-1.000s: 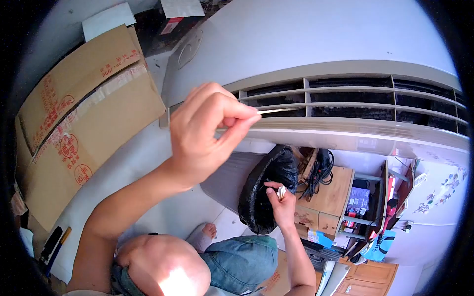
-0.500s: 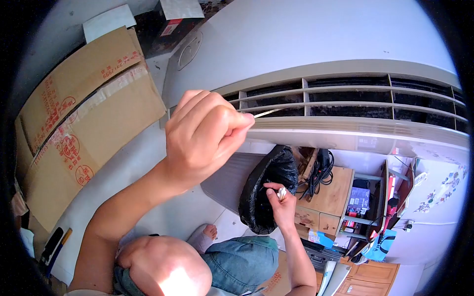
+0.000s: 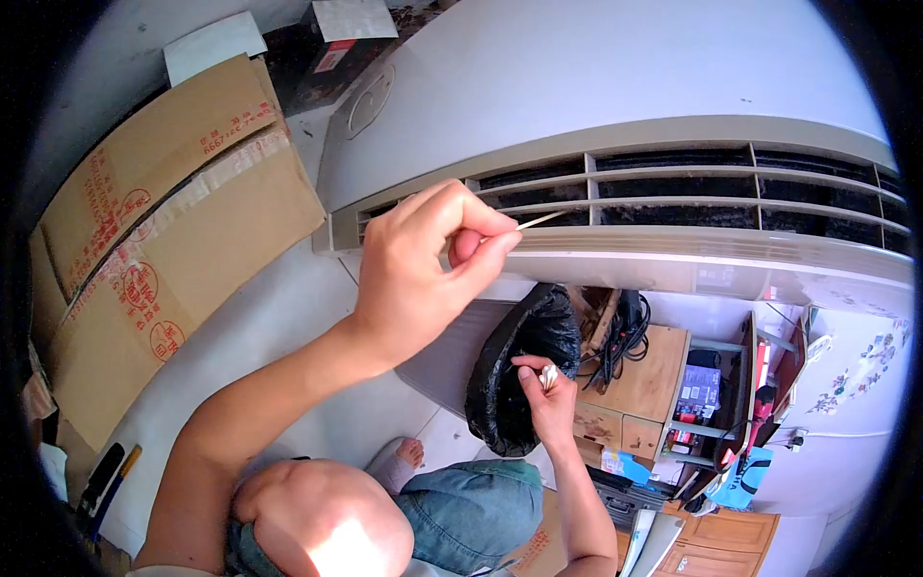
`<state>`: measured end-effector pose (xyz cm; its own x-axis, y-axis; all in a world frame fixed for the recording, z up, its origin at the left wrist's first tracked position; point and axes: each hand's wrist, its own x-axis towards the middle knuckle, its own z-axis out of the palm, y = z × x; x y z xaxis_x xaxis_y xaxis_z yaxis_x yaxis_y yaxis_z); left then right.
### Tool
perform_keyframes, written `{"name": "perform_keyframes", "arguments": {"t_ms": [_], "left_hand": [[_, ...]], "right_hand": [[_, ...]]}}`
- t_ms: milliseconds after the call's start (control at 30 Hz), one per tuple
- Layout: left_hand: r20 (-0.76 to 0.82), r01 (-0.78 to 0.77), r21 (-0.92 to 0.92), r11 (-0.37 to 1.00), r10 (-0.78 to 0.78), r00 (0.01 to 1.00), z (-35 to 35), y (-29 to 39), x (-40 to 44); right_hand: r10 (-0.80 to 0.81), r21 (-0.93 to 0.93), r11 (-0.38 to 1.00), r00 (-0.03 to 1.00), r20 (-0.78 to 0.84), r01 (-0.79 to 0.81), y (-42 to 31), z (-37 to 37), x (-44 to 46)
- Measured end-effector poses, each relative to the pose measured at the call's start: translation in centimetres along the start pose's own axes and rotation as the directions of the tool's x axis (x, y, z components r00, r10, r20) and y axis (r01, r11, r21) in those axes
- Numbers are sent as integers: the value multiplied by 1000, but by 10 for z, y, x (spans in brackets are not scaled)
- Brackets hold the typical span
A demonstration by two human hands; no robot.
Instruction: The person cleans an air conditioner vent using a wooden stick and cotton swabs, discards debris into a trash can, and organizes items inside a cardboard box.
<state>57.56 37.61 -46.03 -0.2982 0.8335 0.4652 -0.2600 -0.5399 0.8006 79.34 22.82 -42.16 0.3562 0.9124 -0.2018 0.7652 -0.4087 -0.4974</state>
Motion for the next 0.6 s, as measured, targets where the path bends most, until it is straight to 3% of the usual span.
{"name": "perform_keyframes", "arguments": {"t_ms": [67,200,300,400,433,600], "left_hand": [[41,77,-58,995,-74,996,-4,-2,1],[35,-170,143,975,167,985,-13,-4,14],[49,-130,73,989,126,991,-5,-2,17],[135,-456,395,797,441,887,-7,0,18],[140,-476,460,749,468,872,-7,1,15],[62,-473,393,788,491,869,-1,-6,6]], "right_hand": [[0,4,1000,1000,0,0,-1,0,0],[0,5,1000,1000,8,0,-3,1,2],[-1,0,1000,1000,10,1,-6,1,2],[0,-1,1000,1000,2,0,-4,-2,1],[2,0,1000,1000,1,-2,-2,-3,1],[25,6,1000,1000,-9,-25,0,-3,0]]}}
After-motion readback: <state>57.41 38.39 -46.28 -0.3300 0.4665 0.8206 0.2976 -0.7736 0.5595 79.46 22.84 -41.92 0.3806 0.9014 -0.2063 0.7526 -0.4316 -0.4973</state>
